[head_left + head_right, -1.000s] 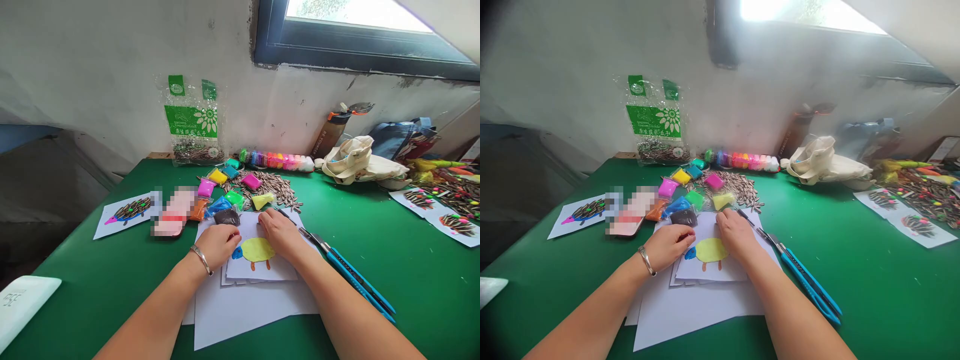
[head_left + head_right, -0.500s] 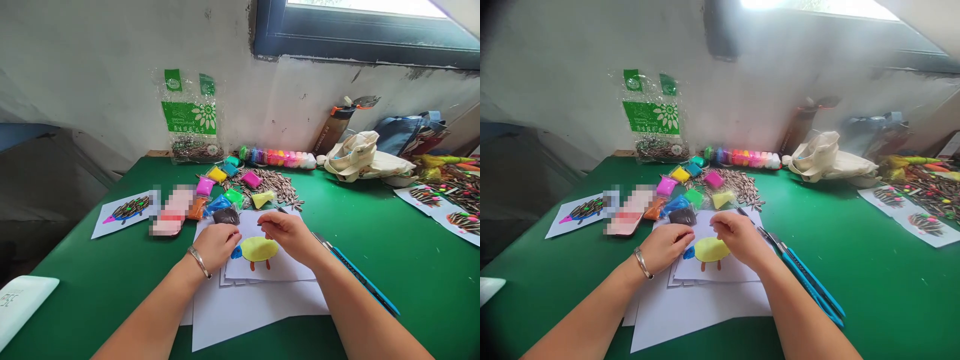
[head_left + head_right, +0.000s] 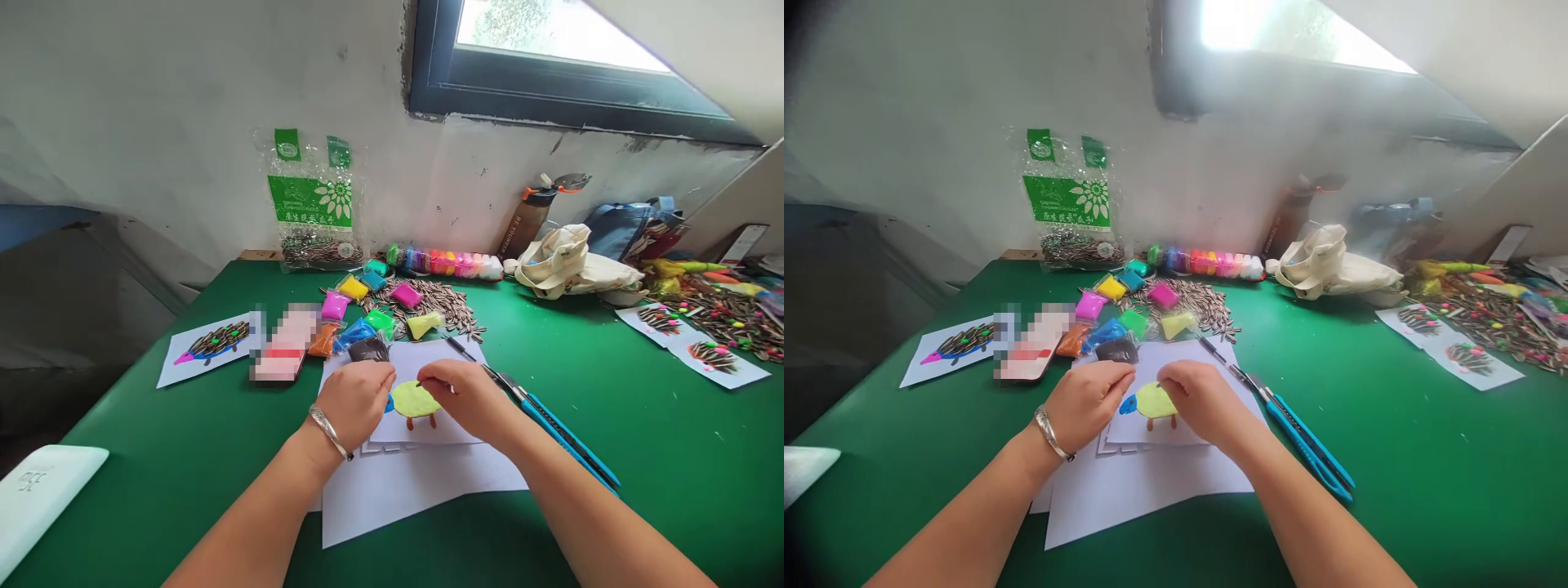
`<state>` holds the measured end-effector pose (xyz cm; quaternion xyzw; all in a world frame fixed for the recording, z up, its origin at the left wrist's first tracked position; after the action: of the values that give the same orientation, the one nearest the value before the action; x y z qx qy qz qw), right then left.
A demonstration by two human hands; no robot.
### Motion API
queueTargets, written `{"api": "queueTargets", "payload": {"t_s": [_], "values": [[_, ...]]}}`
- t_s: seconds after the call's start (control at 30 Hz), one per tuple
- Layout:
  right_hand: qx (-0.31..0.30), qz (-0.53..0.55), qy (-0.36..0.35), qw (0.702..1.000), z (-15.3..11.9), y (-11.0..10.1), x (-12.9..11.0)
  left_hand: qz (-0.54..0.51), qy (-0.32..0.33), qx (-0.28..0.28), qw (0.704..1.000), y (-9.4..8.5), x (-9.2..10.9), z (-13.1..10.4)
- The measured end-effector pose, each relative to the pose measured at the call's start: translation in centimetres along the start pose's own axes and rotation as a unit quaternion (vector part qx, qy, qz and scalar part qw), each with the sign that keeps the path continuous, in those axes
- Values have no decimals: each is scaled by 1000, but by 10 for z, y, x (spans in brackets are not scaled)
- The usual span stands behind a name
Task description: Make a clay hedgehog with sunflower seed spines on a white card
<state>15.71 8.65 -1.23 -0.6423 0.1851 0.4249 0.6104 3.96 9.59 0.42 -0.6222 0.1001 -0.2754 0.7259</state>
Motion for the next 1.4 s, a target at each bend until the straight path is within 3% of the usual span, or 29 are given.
{"api": "queueTargets", "payload": {"t_s": [0.2, 0.3, 0.4, 0.5, 0.77, 1.4], "values": [[24, -6, -49, 998, -26, 17, -3, 14, 47, 35, 998, -11, 27, -29], [16, -18, -90, 996, -29, 25, -8, -1, 74, 75, 994, -5, 36, -51], [8, -33, -87, 996, -28, 26, -3, 4, 81, 88, 993, 6, 38, -63], [-7, -44, -84, 995, -27, 27, 1, 11, 94, 79, 992, 14, 42, -63], [-36, -85, -82, 992, -28, 32, -4, 13, 90, 85, 992, 15, 44, -62], [-24, -112, -74, 991, -23, 37, 1, 13, 83, 85, 993, 16, 43, -62]]}}
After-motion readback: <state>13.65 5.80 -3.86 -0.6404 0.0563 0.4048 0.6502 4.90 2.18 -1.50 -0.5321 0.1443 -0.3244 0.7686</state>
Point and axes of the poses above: each hand's wrist, its own z-axis towards the middle knuckle, its own y-axis out of the palm, x = y × z, the point moved 10 cm from there along z, towards the middle knuckle, and after that the axes turned 10 degrees about z, right-handed, at the moved point
